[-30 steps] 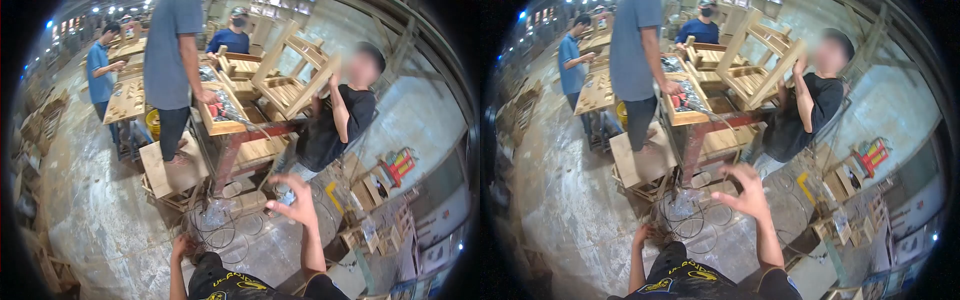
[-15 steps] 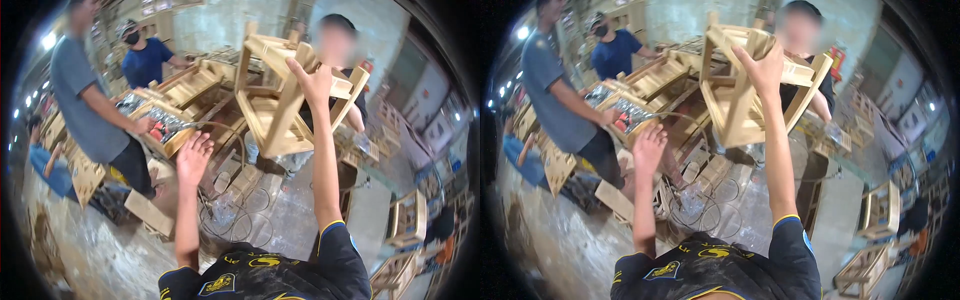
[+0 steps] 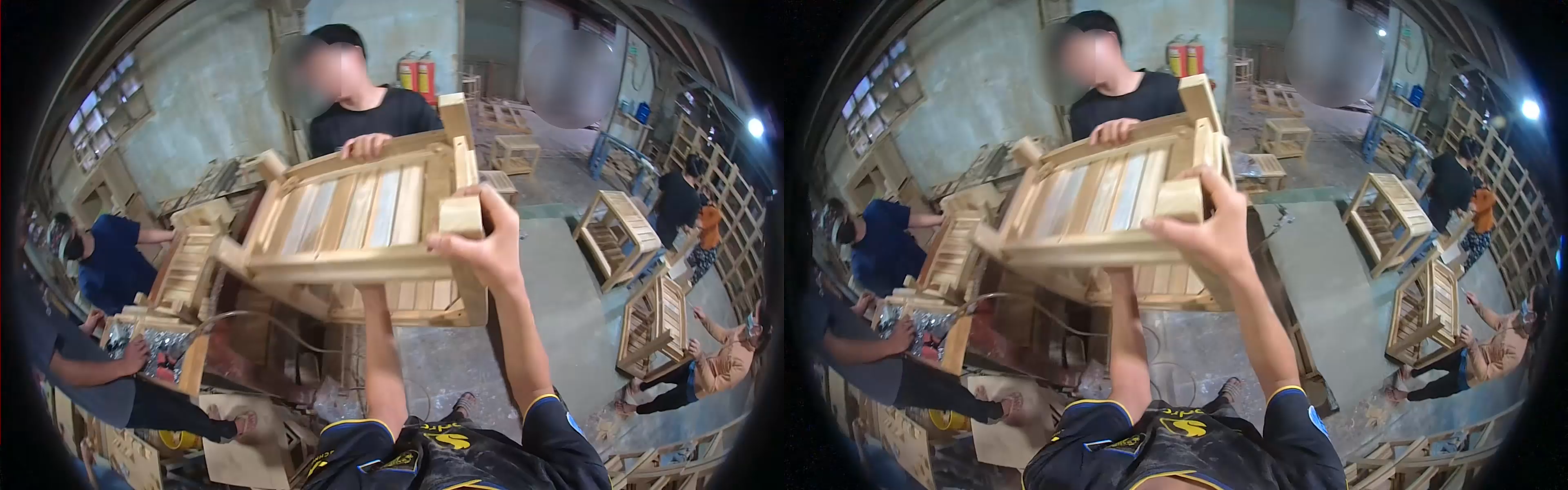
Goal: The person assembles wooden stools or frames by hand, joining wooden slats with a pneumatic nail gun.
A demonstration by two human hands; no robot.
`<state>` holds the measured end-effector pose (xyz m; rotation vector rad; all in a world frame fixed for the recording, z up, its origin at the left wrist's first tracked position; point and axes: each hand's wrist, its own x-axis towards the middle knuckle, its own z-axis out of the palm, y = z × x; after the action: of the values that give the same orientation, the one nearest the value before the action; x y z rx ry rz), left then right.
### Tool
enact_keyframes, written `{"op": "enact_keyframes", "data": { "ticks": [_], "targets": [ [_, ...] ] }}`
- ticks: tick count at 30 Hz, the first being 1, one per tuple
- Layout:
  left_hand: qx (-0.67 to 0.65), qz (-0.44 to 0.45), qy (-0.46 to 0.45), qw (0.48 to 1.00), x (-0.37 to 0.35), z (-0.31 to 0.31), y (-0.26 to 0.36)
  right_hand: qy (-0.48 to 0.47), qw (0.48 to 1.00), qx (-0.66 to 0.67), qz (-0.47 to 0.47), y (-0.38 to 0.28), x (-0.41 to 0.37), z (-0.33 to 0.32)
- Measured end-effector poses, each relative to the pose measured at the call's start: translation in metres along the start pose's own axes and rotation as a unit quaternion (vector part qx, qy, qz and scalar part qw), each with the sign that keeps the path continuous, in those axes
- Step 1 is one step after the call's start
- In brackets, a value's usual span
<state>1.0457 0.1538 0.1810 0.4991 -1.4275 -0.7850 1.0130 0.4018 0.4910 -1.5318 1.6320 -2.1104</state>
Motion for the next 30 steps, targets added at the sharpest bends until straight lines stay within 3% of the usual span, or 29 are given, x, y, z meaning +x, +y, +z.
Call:
{"op": "enact_keyframes", "data": {
  "ticks": [1, 2, 3, 5, 8, 11, 16, 21, 27, 30],
  "targets": [
    [-0.169, -0.139, -0.026, 0.975, -0.013, 0.020, -0.003, 0.000, 0.999, -0.035, -0.030, 0.004, -0.005, -0.021],
    [-0.490, -0.381, 0.035, 0.783, -0.023, 0.041, -0.005, -0.018, 0.998, -0.049, -0.030, 0.005, -0.010, -0.040],
    [-0.497, -0.460, 0.045, 0.735, -0.048, 0.053, -0.012, -0.038, 0.997, -0.059, -0.034, 0.008, -0.012, -0.059],
    [-0.395, -0.536, -0.037, 0.745, -0.113, 0.052, -0.024, -0.073, 0.996, -0.044, -0.037, 0.028, -0.015, -0.093],
    [-0.189, -0.602, -0.174, 0.756, -0.233, 0.014, -0.034, -0.120, 0.992, -0.033, -0.033, 0.049, -0.021, -0.134],
    [-0.034, -0.654, -0.259, 0.710, -0.335, -0.040, -0.023, -0.160, 0.986, -0.011, -0.033, 0.065, -0.018, -0.159],
    [0.096, -0.713, -0.284, 0.635, -0.426, -0.090, 0.025, -0.186, 0.981, 0.056, -0.018, 0.110, -0.005, -0.177],
    [0.144, -0.743, -0.225, 0.613, -0.460, -0.113, 0.059, -0.177, 0.958, 0.214, 0.071, 0.137, -0.007, -0.183],
    [0.190, -0.777, -0.160, 0.579, -0.462, -0.171, 0.089, -0.158, 0.962, 0.206, 0.087, 0.169, -0.022, -0.191],
    [0.193, -0.783, -0.157, 0.570, -0.440, -0.190, 0.078, -0.193, 0.970, 0.120, 0.086, 0.197, -0.023, -0.202]
  ]
}}
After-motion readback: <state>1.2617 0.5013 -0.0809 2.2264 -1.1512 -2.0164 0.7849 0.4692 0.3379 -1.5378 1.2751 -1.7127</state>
